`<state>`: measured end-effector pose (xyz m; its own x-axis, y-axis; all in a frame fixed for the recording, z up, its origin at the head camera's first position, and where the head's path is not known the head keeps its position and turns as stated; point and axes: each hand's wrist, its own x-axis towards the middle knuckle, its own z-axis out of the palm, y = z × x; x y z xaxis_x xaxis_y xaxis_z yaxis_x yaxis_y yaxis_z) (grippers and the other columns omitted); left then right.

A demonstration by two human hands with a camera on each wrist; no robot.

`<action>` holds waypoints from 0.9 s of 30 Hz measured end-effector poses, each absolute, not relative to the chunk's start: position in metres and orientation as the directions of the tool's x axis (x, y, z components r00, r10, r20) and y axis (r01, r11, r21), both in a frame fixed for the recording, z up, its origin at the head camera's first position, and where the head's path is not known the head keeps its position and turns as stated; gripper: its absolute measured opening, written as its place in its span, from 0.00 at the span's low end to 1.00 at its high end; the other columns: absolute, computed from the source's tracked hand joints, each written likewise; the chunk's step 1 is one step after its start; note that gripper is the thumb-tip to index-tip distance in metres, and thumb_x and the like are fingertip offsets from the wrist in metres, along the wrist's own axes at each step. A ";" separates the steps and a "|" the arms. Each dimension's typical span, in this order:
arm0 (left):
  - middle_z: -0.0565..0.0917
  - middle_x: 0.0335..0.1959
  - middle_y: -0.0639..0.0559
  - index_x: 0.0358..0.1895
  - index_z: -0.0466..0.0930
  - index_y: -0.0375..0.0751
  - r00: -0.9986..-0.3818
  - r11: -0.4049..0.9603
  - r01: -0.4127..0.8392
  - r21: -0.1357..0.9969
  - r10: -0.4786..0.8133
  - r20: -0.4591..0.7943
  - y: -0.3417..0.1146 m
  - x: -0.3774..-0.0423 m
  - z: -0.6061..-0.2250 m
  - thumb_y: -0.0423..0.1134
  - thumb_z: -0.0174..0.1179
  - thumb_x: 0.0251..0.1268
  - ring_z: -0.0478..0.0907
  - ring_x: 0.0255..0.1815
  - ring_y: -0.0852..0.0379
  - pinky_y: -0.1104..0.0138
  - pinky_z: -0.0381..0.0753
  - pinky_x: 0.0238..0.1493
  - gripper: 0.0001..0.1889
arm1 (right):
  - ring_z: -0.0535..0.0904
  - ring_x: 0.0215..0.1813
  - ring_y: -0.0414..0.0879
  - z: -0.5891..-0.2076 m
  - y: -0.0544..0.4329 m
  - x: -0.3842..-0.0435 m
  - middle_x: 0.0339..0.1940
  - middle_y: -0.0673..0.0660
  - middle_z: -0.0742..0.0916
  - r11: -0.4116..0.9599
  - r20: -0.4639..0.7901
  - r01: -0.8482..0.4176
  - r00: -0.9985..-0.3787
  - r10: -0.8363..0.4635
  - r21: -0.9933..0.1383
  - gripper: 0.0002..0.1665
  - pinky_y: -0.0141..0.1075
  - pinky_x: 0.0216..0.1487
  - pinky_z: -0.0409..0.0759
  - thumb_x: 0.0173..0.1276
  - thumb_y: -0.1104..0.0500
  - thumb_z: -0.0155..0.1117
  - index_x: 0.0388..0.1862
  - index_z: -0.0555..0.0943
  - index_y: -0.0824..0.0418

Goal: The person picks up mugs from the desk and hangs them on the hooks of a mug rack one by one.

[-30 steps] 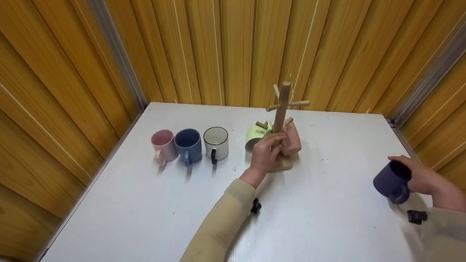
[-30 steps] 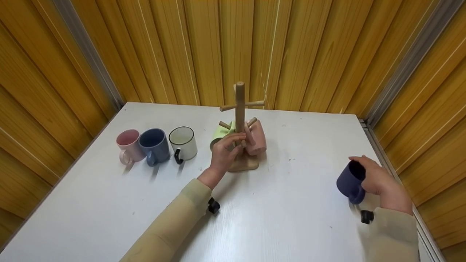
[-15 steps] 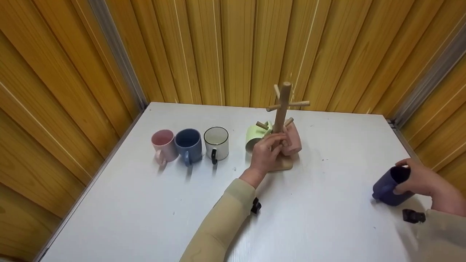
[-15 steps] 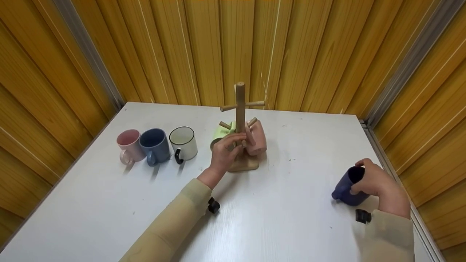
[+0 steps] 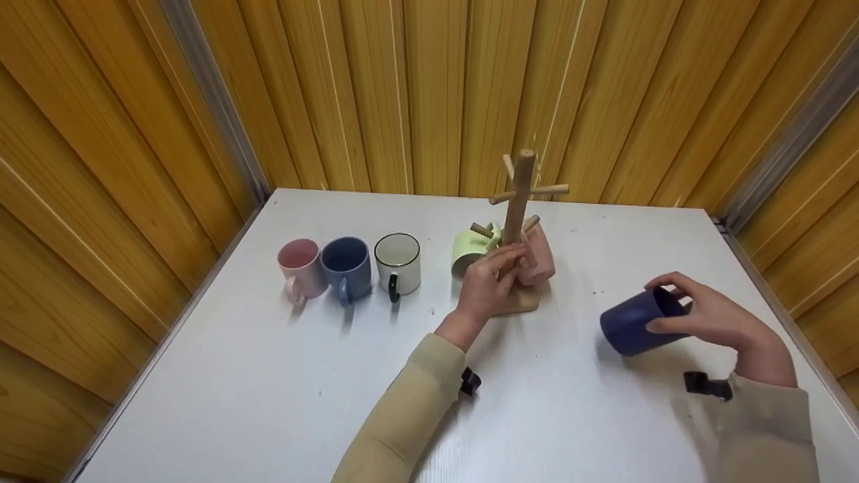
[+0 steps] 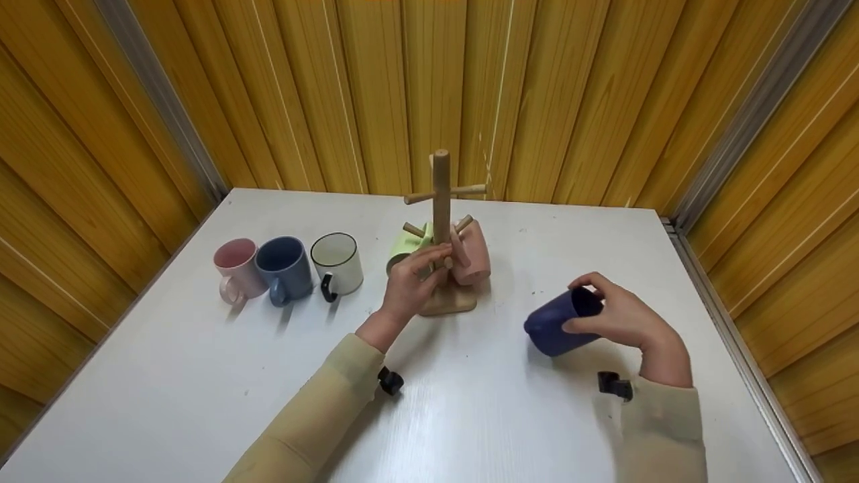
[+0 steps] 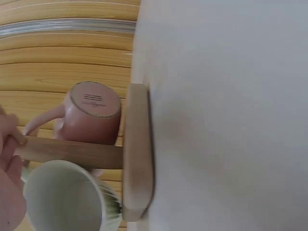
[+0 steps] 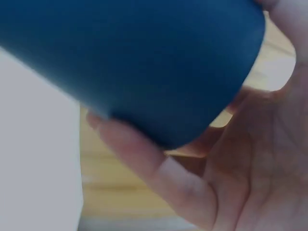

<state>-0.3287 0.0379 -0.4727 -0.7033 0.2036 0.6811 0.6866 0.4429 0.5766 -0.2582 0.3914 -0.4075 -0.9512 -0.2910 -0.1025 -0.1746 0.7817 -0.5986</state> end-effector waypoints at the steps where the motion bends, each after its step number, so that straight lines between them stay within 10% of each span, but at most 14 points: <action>1: 0.88 0.58 0.46 0.57 0.86 0.37 -0.723 0.449 0.669 0.592 0.208 0.659 0.037 -0.326 -0.469 0.30 0.65 0.69 0.84 0.63 0.54 0.72 0.78 0.66 0.15 | 0.81 0.46 0.55 -0.407 0.385 -0.260 0.56 0.73 0.78 0.766 -0.107 -0.173 -0.948 -0.301 -0.619 0.38 0.41 0.40 0.79 0.65 0.50 0.74 0.69 0.68 0.58; 9: 0.88 0.54 0.46 0.58 0.85 0.37 -0.942 0.523 0.330 0.786 0.234 0.240 0.027 -0.294 -0.437 0.40 0.61 0.76 0.85 0.56 0.54 0.64 0.86 0.56 0.15 | 0.80 0.51 0.55 -0.408 0.341 -0.274 0.54 0.68 0.78 0.637 -0.129 -0.160 -0.915 -0.382 -0.754 0.32 0.41 0.43 0.83 0.73 0.51 0.65 0.69 0.67 0.59; 17: 0.82 0.67 0.49 0.74 0.71 0.43 -0.857 0.420 0.175 0.891 0.510 -0.072 0.027 -0.284 -0.442 0.55 0.71 0.64 0.80 0.67 0.52 0.64 0.81 0.66 0.38 | 0.79 0.55 0.59 -0.408 0.303 -0.287 0.57 0.70 0.77 0.537 -0.115 -0.143 -0.901 -0.418 -0.831 0.28 0.48 0.47 0.89 0.80 0.49 0.55 0.70 0.65 0.63; 27: 0.86 0.58 0.42 0.70 0.73 0.30 -0.903 0.346 0.068 0.936 0.420 -0.090 0.019 -0.292 -0.452 0.53 0.74 0.59 0.84 0.54 0.55 0.60 0.84 0.60 0.41 | 0.80 0.53 0.56 -0.411 0.273 -0.294 0.66 0.75 0.75 0.491 -0.141 -0.090 -0.899 -0.414 -0.867 0.36 0.40 0.44 0.83 0.83 0.41 0.47 0.73 0.64 0.68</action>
